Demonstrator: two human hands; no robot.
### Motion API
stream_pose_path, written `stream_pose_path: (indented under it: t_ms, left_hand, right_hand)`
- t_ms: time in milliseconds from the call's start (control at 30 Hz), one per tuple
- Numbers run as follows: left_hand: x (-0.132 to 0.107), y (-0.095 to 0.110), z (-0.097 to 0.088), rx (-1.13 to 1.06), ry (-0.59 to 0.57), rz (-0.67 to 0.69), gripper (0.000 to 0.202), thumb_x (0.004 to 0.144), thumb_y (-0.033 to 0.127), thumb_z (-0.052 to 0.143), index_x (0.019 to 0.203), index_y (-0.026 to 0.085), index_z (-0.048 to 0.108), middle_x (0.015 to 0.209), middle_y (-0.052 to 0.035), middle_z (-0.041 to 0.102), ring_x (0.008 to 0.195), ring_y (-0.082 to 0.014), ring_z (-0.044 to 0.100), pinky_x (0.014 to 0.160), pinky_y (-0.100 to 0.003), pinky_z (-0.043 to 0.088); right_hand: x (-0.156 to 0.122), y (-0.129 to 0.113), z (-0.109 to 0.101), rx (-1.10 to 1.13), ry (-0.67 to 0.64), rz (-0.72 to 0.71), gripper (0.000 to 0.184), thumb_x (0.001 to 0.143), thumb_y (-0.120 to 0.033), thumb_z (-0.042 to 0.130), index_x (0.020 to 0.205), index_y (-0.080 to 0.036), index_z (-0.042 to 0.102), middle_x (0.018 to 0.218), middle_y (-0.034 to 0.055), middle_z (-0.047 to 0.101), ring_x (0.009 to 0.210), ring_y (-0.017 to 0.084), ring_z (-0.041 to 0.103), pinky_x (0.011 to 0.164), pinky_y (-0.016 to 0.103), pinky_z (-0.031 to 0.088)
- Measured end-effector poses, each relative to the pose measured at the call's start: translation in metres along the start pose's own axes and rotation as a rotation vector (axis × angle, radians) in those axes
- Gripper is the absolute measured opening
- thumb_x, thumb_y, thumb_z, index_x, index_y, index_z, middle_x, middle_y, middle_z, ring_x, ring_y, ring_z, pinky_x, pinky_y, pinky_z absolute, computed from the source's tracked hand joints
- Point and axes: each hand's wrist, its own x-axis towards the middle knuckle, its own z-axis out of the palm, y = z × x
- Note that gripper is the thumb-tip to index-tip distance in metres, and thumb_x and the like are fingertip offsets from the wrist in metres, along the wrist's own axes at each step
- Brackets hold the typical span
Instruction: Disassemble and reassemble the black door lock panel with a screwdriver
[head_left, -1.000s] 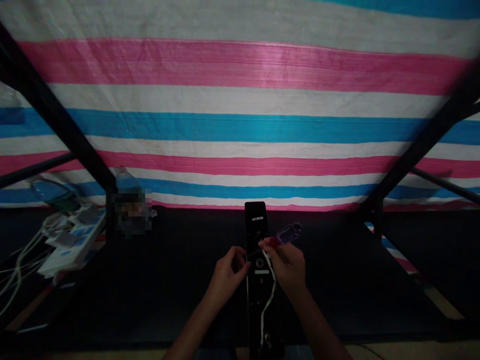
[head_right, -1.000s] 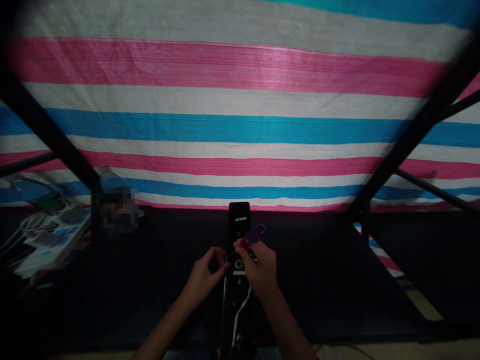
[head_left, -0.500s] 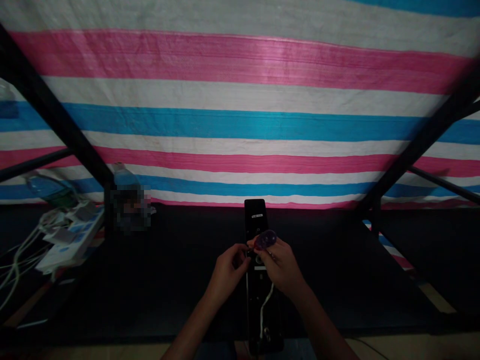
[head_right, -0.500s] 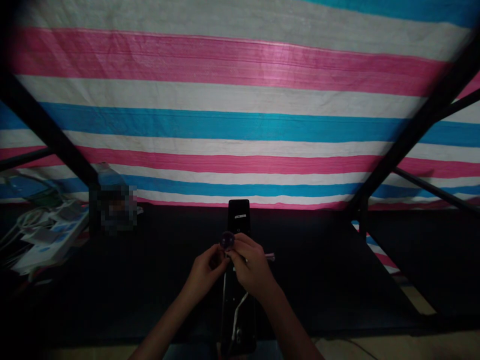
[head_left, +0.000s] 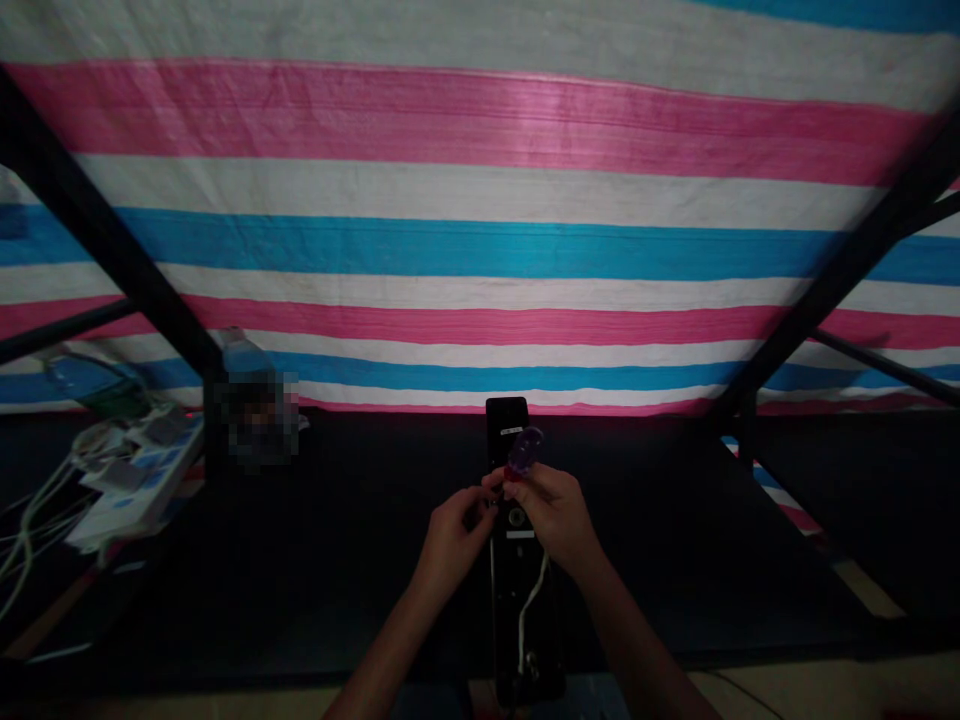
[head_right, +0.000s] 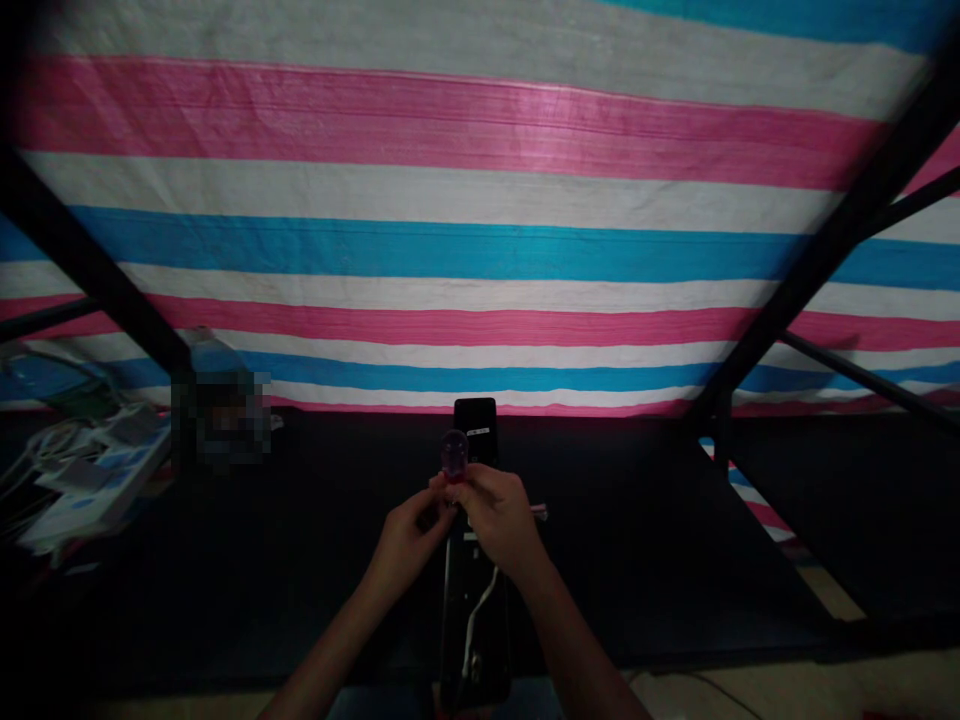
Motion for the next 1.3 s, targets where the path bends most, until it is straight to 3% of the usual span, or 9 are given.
stream_pose_path:
  t_ms: [100, 233, 367, 567, 733, 1067, 1300]
  left_hand:
    - [-0.001, 0.001, -0.001, 0.007, 0.004, 0.011, 0.017, 0.088, 0.031, 0.061, 0.094, 0.019, 0.071, 0.074, 0.0005, 0.065, 0.068, -0.0169, 0.061, 0.065, -0.026, 0.047]
    - [-0.001, 0.0, 0.0, -0.002, 0.01, 0.014, 0.017, 0.088, 0.032, 0.061, 0.092, 0.018, 0.071, 0.075, -0.0005, 0.067, 0.068, -0.017, 0.061, 0.064, -0.026, 0.046]
    - [0.0, -0.002, 0.002, -0.001, 0.026, 0.006, 0.016, 0.087, 0.032, 0.062, 0.083, 0.018, 0.069, 0.071, 0.0005, 0.063, 0.066, -0.0162, 0.059, 0.062, -0.025, 0.046]
    - [-0.001, -0.003, 0.001, -0.01, 0.008, 0.01, 0.018, 0.087, 0.03, 0.062, 0.099, 0.02, 0.073, 0.076, 0.0003, 0.066, 0.069, -0.0168, 0.062, 0.065, -0.026, 0.047]
    - [-0.001, -0.003, 0.0, 0.013, 0.009, -0.001, 0.018, 0.087, 0.029, 0.062, 0.099, 0.021, 0.073, 0.077, -0.0007, 0.068, 0.071, -0.0179, 0.065, 0.067, -0.028, 0.049]
    - [-0.001, 0.012, -0.009, 0.029, -0.024, 0.047, 0.021, 0.086, 0.028, 0.066, 0.103, 0.022, 0.077, 0.083, -0.0031, 0.069, 0.075, -0.0188, 0.066, 0.068, -0.028, 0.051]
    - [-0.012, 0.02, -0.013, -0.033, -0.068, 0.072, 0.023, 0.095, 0.03, 0.058, 0.091, 0.022, 0.079, 0.085, -0.0048, 0.074, 0.078, -0.0186, 0.07, 0.071, -0.027, 0.051]
  right_hand:
    - [0.0, -0.003, 0.001, -0.022, -0.02, -0.044, 0.019, 0.09, -0.033, 0.059, 0.09, -0.021, 0.075, 0.088, 0.0049, 0.076, 0.078, 0.017, 0.072, 0.076, 0.031, 0.059]
    - [-0.002, 0.004, 0.005, 0.035, 0.023, -0.014, 0.013, 0.082, -0.03, 0.07, 0.091, -0.021, 0.071, 0.084, 0.0029, 0.075, 0.078, 0.018, 0.072, 0.073, 0.029, 0.059]
    - [-0.001, 0.004, 0.004, -0.07, -0.015, -0.047, 0.016, 0.09, -0.031, 0.06, 0.089, -0.022, 0.073, 0.085, 0.0039, 0.076, 0.078, 0.018, 0.072, 0.074, 0.03, 0.058]
    - [-0.004, -0.002, 0.0, -0.096, 0.059, -0.128, 0.025, 0.096, -0.035, 0.054, 0.097, -0.02, 0.075, 0.089, 0.0065, 0.076, 0.076, 0.018, 0.071, 0.073, 0.03, 0.058]
    - [-0.008, -0.005, -0.003, -0.079, 0.092, -0.144, 0.024, 0.096, -0.035, 0.056, 0.097, -0.021, 0.075, 0.087, 0.0063, 0.076, 0.075, 0.018, 0.07, 0.072, 0.03, 0.058]
    - [-0.014, -0.007, -0.012, -0.013, 0.257, -0.047, 0.025, 0.097, -0.04, 0.056, 0.094, -0.021, 0.07, 0.086, 0.0051, 0.074, 0.071, 0.016, 0.064, 0.062, 0.027, 0.053]
    - [-0.019, 0.005, -0.02, 0.057, 0.294, -0.025, 0.022, 0.097, -0.039, 0.058, 0.094, -0.021, 0.07, 0.087, 0.0043, 0.072, 0.072, 0.015, 0.063, 0.063, 0.026, 0.05]
